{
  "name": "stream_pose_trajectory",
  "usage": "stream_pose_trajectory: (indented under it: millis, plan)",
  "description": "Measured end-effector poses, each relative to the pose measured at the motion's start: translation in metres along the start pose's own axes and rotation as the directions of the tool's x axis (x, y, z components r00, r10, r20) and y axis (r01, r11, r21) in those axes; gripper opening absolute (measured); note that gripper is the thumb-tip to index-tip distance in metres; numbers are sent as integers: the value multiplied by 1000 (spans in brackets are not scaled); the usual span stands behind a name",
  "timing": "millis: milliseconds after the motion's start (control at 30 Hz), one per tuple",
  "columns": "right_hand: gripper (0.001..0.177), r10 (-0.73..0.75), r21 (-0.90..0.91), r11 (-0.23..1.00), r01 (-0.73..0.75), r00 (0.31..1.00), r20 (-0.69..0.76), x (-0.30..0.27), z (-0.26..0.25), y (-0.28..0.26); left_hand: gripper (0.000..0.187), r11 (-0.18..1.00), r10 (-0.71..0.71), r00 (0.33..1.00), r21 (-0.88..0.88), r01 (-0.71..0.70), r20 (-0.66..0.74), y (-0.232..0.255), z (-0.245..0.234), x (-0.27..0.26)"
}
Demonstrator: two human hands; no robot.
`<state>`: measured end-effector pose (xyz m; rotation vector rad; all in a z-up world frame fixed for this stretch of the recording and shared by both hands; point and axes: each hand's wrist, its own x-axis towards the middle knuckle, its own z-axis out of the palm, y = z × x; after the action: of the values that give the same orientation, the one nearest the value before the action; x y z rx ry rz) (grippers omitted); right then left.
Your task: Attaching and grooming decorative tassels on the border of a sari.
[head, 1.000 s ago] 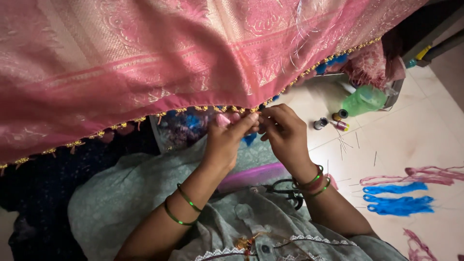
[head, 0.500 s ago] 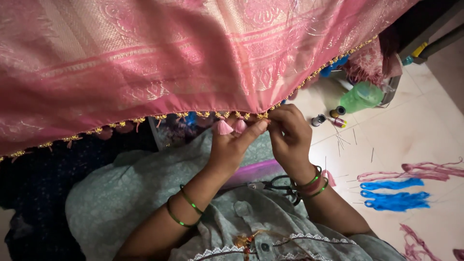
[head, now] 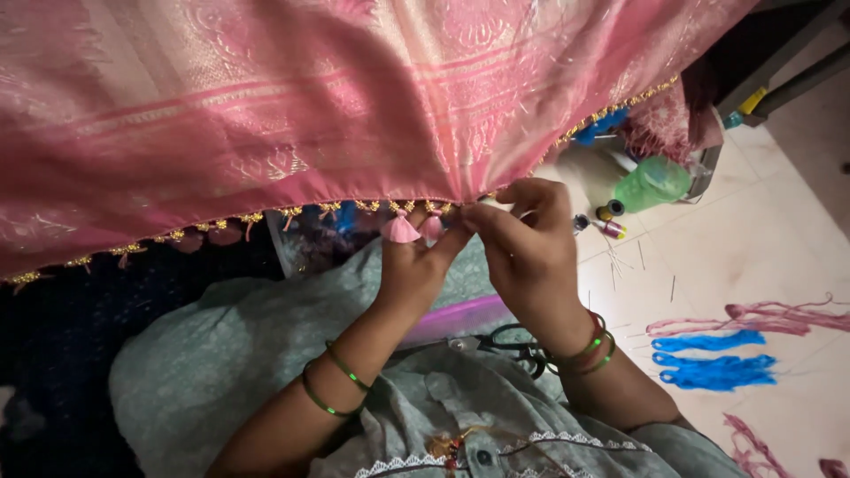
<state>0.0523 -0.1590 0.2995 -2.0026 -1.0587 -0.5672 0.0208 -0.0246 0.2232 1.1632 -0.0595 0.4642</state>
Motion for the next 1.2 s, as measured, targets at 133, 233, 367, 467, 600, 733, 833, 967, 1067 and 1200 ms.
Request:
stream_pose_trajectory:
  millis: [133, 233, 367, 467, 600, 733, 833, 967, 1067, 1200]
  plan:
    - [15, -5, 85, 996, 6, 1000, -13, 21, -17, -2, 25, 998, -17, 1000, -57, 17, -8, 0, -2, 2]
    - [7, 2, 215, 976, -22, 996, 90, 32, -20, 14, 27, 975, -115, 993, -186, 118, 27, 3, -1, 6]
    - [7, 9, 575, 812, -103, 986, 164, 55, -33, 26, 28, 933, -123, 991, -335, 131, 47, -11, -7, 8]
    - [8, -10, 625, 779, -39, 997, 74, 94, -59, -1, 22, 921, -97, 993, -372, 114, 66, -13, -8, 6]
    - [6, 29, 598, 801, -28, 1000, 7, 123, -86, -8, 21, 949, -99, 993, -293, 113, 64, -10, -9, 9]
    - [21, 93, 535, 841, -79, 996, 0, 121, -100, 0, 23, 935, -100, 993, -335, 116, 65, -3, -8, 9]
    - [37, 117, 473, 871, -133, 991, 65, 105, -112, 15, 31, 929, -95, 995, -354, 103, 40, 1, -4, 11]
    - [43, 152, 472, 865, -170, 985, 77, 86, -137, 35, 31, 935, -113, 993, -343, 93, -38, -13, -7, 13]
    - [41, 185, 513, 838, -184, 982, 49, 51, -145, 41, 23, 953, -135, 985, -287, 98, -112, -17, -8, 12]
    - [39, 235, 567, 800, -198, 972, 8, -15, -135, 30, 28, 952, -32, 994, -306, 0, -100, -16, -5, 16]
